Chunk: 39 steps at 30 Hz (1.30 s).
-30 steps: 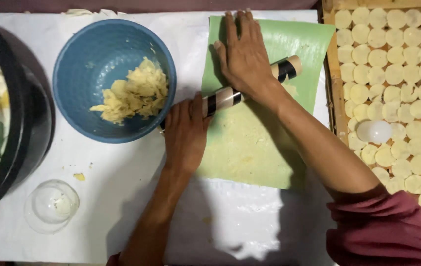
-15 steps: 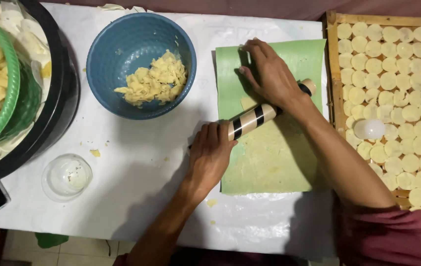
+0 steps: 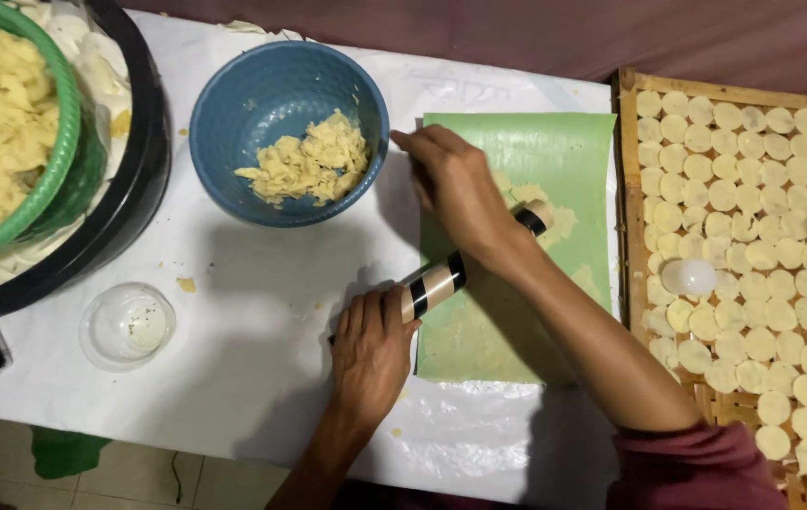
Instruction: Rolling out dough onto a plastic sheet using a rolling pin to prepare small circular dough pieces.
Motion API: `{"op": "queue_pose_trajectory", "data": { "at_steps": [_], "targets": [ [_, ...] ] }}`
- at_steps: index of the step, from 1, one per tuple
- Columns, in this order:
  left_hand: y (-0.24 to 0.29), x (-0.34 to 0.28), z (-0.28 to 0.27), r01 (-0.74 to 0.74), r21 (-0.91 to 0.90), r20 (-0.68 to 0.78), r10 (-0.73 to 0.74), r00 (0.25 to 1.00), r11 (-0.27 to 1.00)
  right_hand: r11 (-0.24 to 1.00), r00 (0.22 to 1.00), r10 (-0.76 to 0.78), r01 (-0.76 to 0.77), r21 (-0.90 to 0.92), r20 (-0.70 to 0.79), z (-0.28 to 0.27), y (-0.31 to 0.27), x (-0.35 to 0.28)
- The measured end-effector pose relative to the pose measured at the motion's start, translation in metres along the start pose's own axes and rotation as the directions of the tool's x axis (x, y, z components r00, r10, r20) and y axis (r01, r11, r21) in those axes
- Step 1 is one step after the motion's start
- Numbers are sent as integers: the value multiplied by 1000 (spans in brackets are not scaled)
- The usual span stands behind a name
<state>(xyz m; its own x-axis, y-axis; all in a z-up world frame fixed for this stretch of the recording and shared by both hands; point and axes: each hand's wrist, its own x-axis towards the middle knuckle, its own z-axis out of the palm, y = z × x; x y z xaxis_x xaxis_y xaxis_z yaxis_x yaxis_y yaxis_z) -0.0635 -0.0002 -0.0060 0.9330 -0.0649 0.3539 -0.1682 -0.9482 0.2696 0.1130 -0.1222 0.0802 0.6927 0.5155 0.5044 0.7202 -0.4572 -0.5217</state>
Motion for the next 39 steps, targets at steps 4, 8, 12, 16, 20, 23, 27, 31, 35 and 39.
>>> {"op": "queue_pose_trajectory", "data": {
  "at_steps": [4, 8, 12, 16, 20, 23, 27, 31, 35, 39],
  "targets": [
    [2, -6, 5, -14, 1, -11, 14, 1000, 1000, 1000, 990, -9, 11, -18, 143, 71, 26, 60],
    [1, -6, 7, -19, 56, 17, 18, 1000, 998, 959, 879, 52, 90, -270, 475, 119, 57, 97],
    [0, -6, 10, -41, 106, 39, 37, 999, 994, 842, 912, -108, 295, -451, 396, 168, 93, 106],
    [-1, -5, 10, -66, 122, 24, 64, 998, 990, 850, 947, -144, 267, -455, 287, 153, 81, 104],
    [0, -2, 4, -60, 125, 14, 58, 998, 990, 884, 953, -92, 212, -416, 289, 140, 80, 99],
    [1, -2, 2, -69, 136, 10, 68, 998, 988, 891, 954, -84, 201, -406, 287, 137, 77, 96],
    [1, -2, 1, -85, 140, 8, 84, 996, 986, 881, 957, -78, 197, -430, 278, 143, 88, 93],
    [0, -2, 5, -87, 126, -9, 89, 996, 988, 878, 919, 15, 176, -445, 394, 122, 77, 91],
    [0, -3, 6, -76, 144, 6, 75, 997, 987, 941, 843, 79, 112, -318, 532, 114, 61, 83],
    [2, -1, -1, -77, 150, 10, 76, 997, 986, 945, 660, 276, -52, -323, 699, 99, 26, 82]
  ]
}}
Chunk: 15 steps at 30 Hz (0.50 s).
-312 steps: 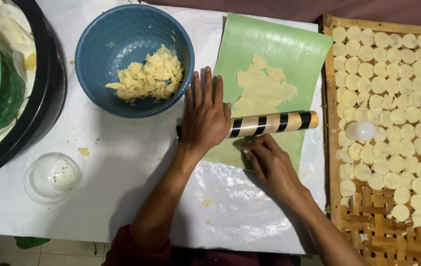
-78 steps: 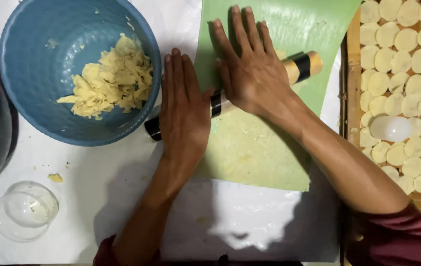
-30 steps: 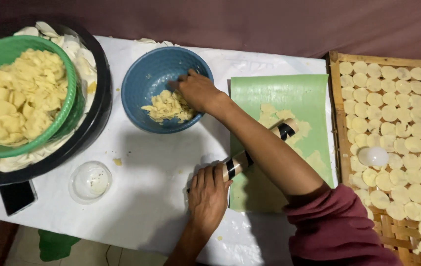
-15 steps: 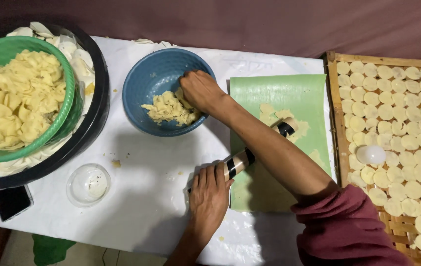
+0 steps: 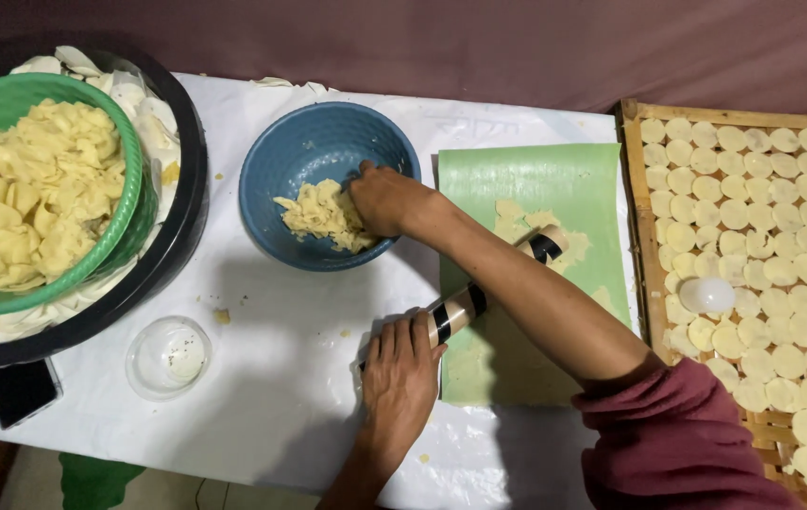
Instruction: Rolling out dough onto a plastic sheet using a rolling pin to prepare small circular dough pieces.
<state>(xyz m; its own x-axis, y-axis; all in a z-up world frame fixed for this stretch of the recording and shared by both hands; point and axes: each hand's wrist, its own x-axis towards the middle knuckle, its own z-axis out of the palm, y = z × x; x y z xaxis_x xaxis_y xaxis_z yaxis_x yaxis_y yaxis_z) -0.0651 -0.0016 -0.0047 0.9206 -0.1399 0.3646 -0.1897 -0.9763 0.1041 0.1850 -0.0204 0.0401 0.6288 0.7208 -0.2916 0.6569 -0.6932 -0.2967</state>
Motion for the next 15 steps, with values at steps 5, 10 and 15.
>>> {"op": "queue_pose_trajectory", "data": {
  "at_steps": [5, 10, 15],
  "targets": [
    [-1, -1, 5, 2, -28, -6, -2, 1000, 1000, 929, 881, -278, 146, -340, -382, 43, 24, 31],
    [-2, -1, 3, -2, -32, 8, 3, 1000, 999, 939, 850, -304, 193, -283, -430, 32, 11, 17],
    [-2, 0, 1, 4, -11, 9, -3, 1000, 1000, 970, 847, -233, 165, -180, -478, 31, 15, 15]
  ]
}}
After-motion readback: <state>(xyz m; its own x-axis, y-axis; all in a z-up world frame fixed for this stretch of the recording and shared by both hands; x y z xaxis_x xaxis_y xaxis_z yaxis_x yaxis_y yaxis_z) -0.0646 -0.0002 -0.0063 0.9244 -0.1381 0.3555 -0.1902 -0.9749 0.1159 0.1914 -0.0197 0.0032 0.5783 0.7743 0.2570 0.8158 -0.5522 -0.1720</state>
